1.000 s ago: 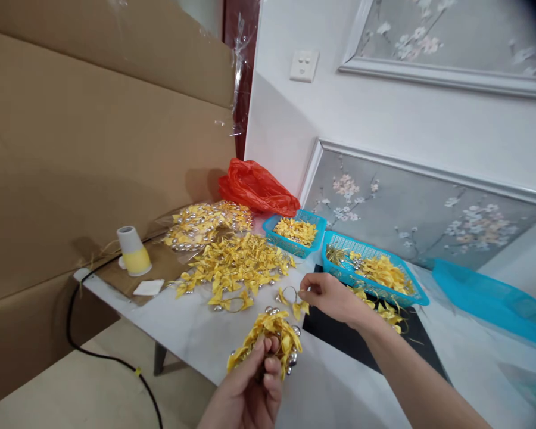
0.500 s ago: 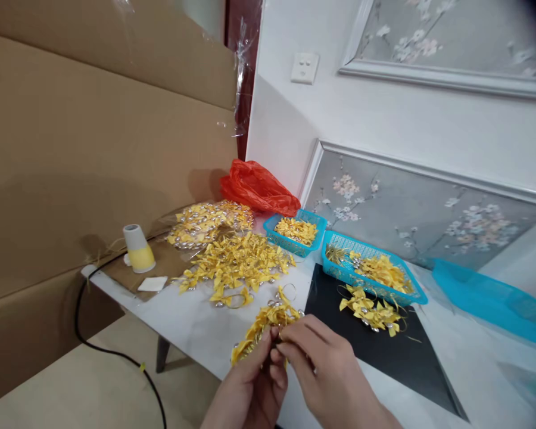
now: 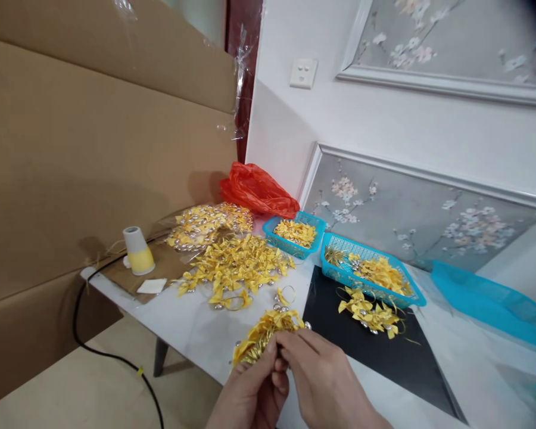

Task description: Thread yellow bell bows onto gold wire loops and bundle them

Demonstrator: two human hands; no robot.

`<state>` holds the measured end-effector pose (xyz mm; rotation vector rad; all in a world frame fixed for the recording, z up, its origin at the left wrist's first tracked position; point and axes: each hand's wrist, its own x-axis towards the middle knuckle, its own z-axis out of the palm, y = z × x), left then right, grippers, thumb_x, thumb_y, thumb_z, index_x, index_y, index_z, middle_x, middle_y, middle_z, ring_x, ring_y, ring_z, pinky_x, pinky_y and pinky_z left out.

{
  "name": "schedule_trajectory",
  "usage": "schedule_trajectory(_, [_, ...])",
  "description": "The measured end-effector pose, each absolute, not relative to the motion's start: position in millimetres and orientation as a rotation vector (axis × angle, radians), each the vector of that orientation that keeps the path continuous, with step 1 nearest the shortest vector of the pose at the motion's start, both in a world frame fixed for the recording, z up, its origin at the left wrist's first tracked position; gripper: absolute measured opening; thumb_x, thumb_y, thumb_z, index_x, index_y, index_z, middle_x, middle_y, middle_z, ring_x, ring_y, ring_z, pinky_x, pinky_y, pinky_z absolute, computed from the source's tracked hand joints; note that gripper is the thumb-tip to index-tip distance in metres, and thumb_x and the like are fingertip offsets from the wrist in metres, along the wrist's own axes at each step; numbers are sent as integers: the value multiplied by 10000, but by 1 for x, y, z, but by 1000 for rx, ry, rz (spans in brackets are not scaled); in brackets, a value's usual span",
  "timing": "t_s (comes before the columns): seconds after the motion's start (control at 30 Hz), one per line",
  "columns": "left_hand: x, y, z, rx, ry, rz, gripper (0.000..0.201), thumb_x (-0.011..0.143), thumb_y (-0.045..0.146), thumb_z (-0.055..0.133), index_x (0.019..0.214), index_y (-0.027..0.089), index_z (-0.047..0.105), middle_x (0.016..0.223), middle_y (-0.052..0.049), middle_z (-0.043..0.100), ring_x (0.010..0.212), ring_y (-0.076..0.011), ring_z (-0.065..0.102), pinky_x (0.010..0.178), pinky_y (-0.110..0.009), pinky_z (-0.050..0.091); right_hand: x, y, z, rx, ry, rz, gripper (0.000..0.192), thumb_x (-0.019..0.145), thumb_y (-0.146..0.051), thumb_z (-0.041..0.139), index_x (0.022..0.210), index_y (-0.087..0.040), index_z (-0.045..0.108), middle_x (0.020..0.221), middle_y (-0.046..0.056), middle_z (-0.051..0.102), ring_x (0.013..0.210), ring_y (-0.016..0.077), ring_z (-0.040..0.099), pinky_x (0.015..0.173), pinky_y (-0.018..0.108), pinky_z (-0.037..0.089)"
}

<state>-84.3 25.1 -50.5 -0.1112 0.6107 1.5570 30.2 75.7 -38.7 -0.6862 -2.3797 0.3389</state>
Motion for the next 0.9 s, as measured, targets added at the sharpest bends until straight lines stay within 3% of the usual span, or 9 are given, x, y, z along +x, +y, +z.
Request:
schedule_trajectory(0.2, [-84,24,-52,-87,617,1553,172,778,-63,624,699,61,712,586,-55,656,481,-78,604,464,-135,535,32,80,-22,-754,-2402,663,233,856,-64,409,820,-217,581,769,29,668,689,177,640,617,260,477])
schedule_trajectory(0.47, [-88,26,-49,-140,594,1573,249,887,-34,477,765,8,690,630,-63,616,457,-58,572,388,-123,468,32,78,-29,-764,-2291,888,241,882,-113,443,1064,-218,562,843,27,719,777,182,681,706,267,506])
schedule_trajectory(0.57, [-93,26,-45,-184,583,1574,254,916,-10,437,802,-4,664,686,-70,626,454,-44,566,371,-110,460,36,88,-32,-829,-2110,1053,163,920,-234,480,1046,-214,581,811,24,708,689,162,662,621,248,507])
schedule_trajectory(0.67, [-97,25,-42,-232,591,1561,257,937,5,409,822,-20,638,725,-94,649,477,-39,603,427,-95,514,42,117,-35,-971,-1947,1090,214,935,-353,480,1036,-185,567,741,17,644,565,138,590,489,232,463])
schedule_trajectory(0.8, [-100,24,-41,-277,643,1548,212,938,-11,401,908,-20,610,768,-137,699,582,-100,705,541,-142,598,41,162,-48,-1127,-1937,1042,205,945,-346,523,978,-153,582,761,2,598,554,112,573,457,219,443])
schedule_trajectory(0.9, [-100,24,-41,-290,692,1555,181,921,-30,424,960,-15,601,774,-149,727,611,-140,737,567,-183,624,30,178,-61,-1214,-1997,1081,209,948,-333,567,927,-132,616,796,-4,626,573,95,585,508,228,494])
